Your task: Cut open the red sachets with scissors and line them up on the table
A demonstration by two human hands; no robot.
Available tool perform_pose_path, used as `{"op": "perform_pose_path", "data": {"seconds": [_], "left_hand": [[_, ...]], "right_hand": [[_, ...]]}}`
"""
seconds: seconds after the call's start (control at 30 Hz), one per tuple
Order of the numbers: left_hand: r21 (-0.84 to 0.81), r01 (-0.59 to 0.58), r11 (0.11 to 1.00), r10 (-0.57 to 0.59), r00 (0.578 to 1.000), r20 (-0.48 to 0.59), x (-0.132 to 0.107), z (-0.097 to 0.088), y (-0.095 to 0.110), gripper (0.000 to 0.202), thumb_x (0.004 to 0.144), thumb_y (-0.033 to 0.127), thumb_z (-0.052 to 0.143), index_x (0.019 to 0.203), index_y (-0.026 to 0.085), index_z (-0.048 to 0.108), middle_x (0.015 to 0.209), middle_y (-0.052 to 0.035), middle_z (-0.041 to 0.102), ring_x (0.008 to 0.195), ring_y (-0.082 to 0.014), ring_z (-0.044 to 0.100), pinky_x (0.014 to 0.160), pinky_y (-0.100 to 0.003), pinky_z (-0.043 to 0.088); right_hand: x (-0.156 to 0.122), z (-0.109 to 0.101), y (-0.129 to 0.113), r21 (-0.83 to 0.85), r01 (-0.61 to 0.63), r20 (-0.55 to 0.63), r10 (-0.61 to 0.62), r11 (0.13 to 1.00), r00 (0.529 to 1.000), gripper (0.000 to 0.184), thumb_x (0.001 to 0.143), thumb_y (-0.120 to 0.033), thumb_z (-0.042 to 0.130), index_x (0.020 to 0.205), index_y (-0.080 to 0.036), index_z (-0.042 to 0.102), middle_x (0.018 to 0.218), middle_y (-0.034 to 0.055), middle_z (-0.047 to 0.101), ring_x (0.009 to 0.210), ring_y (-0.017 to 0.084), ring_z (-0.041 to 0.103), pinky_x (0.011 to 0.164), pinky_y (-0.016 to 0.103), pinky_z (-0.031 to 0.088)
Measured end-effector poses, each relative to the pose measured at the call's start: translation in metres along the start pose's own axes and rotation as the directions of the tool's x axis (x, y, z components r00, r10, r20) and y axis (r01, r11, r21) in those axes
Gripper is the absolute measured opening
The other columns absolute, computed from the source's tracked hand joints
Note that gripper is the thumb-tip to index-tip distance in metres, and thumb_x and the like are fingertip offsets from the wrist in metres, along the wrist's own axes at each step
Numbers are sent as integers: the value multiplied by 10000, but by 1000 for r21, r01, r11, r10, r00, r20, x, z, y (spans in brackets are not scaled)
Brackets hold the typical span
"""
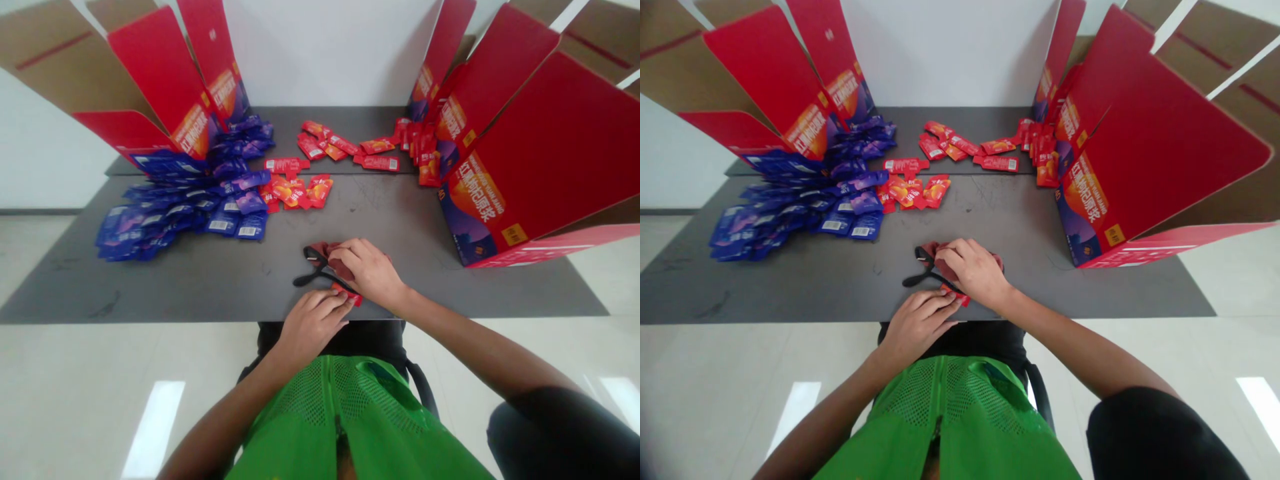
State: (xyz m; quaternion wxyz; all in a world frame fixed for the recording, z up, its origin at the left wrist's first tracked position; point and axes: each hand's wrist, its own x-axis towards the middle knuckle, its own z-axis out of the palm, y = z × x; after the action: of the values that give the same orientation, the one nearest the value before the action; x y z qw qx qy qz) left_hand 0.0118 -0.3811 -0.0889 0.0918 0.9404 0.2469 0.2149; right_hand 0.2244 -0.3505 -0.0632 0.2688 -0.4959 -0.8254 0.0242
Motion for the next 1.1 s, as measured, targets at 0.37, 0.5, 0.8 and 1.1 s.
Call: {"op": "perform_pose_path", "data": {"seconds": [0.37, 0.5, 0.8, 1.1], "left_hand": [[-7, 2, 1000, -2, 999, -38, -1, 3, -2, 415, 916, 250, 815, 1301, 185, 674, 1260, -55, 733, 1169, -248, 635, 1007, -402, 540], [-6, 1, 1000, -1, 999, -39, -1, 2, -1, 433, 908, 247, 824, 1308, 183, 671, 1270, -54, 727, 1172, -249, 630, 1005, -397, 535], [-7, 11, 1000, -11, 1000, -4, -1, 3, -1, 416, 933, 232, 792, 1326, 193, 663, 1251, -65, 722, 1155, -254, 626, 1007, -405, 528], [-21, 57, 998, -56, 998, 26, 8, -5, 8, 451, 911, 451, 801, 1264, 201, 675, 1227, -98, 688, 1139, -287, 620, 974, -448, 533]], "right_hand": [[25, -12, 56, -250, -78, -72, 62, 965, 996, 228, 1077, -317, 476, 1116, -225, 681, 1130, 116, 680, 962, 272, 603, 820, 429, 517], [25, -26, 37, -136, -112, -192, 85, 984, 978, 191, 1069, -316, 502, 1161, -248, 655, 1185, 104, 674, 1033, 274, 611, 898, 446, 518], [-5, 2, 4, 2, 21, -44, -21, 1000, 999, 161, 1044, -252, 551, 1170, -243, 651, 1193, 88, 682, 1055, 241, 622, 888, 396, 538], [13, -35, 86, -238, -214, -268, 148, 947, 952, 166, 1045, -316, 541, 1127, -237, 662, 1148, 104, 679, 996, 272, 606, 859, 413, 494]]}}
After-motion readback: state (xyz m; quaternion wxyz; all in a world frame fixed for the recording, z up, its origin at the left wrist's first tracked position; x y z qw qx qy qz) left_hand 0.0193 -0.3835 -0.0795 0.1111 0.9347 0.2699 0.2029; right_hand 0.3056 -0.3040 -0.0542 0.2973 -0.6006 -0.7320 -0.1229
